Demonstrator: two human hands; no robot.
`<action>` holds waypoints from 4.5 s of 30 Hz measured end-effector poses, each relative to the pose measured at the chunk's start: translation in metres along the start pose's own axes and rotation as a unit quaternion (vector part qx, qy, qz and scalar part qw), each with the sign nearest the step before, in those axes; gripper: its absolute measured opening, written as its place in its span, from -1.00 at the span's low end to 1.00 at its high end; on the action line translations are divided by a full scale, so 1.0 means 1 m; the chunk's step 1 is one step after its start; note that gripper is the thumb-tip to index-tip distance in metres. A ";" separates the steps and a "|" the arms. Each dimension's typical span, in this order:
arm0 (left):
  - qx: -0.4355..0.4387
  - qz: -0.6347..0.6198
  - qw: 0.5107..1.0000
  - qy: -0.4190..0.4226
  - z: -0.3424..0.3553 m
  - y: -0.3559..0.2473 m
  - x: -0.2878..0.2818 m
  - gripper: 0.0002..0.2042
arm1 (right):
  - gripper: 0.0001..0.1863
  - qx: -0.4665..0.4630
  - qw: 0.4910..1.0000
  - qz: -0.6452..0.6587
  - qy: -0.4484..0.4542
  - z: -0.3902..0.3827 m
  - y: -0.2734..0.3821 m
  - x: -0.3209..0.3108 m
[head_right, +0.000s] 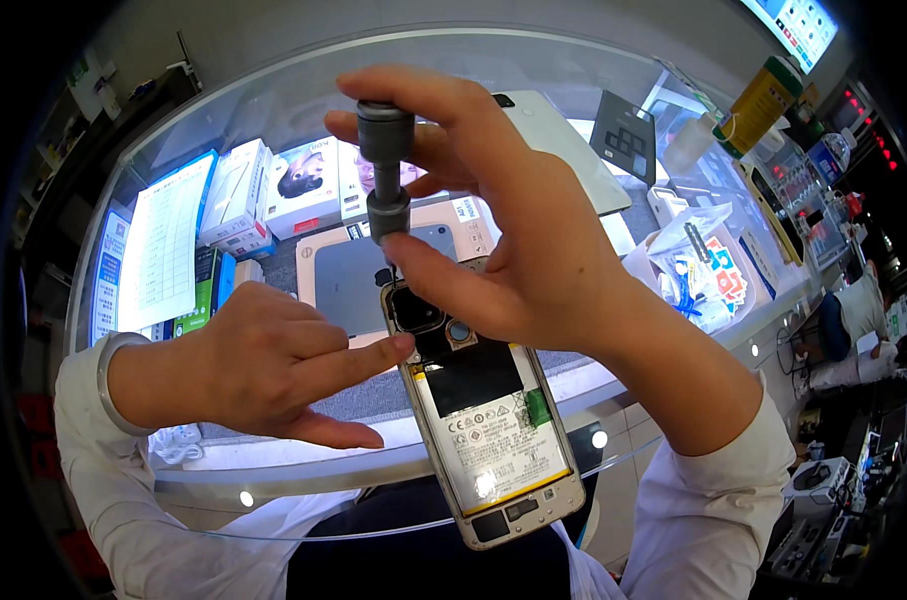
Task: The person is repairing a mobile phone by using a screwdriver to remove and replace screws around the internal camera and circuit components.
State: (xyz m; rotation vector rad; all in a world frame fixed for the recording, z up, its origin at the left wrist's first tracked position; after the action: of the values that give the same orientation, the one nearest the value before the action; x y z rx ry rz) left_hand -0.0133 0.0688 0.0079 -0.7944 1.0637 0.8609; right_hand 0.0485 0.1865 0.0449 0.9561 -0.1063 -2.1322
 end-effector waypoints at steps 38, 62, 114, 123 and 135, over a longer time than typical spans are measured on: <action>0.010 -0.043 0.998 -0.046 0.002 0.009 -0.008 -0.42 | -0.10 0.054 0.992 0.059 -0.096 -0.007 -0.004 -0.001; -0.111 -0.145 0.979 -0.090 0.012 0.041 -0.009 -0.79 | -0.14 0.044 0.997 0.037 -0.056 -0.008 -0.004 0.003; -0.124 -0.157 0.976 -0.084 0.016 0.042 -0.010 -0.88 | -0.20 0.043 0.996 0.058 -0.061 -0.007 -0.002 0.005; -0.137 -0.168 0.973 -0.077 0.017 0.048 -0.008 -0.85 | -0.14 0.014 0.990 0.116 -0.082 -0.010 -0.003 -0.009; -0.105 -0.167 0.975 -0.102 0.017 0.048 -0.006 -0.79 | -0.13 0.025 0.995 0.098 0.000 -0.010 0.002 -0.003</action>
State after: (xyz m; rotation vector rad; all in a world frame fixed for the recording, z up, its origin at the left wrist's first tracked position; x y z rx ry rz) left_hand -0.0500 0.1035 0.0119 -1.0066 0.6390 0.7539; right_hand 0.0576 0.1897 0.0403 0.9337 -0.2451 -1.9570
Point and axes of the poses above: each hand's wrist, its own z-axis towards the middle knuckle, its own x-axis out of the palm, y = z × x, the point moved 7 cm from there along z, towards the middle knuckle, and after that the axes turned 11 degrees about -x, right-handed, at the moved point
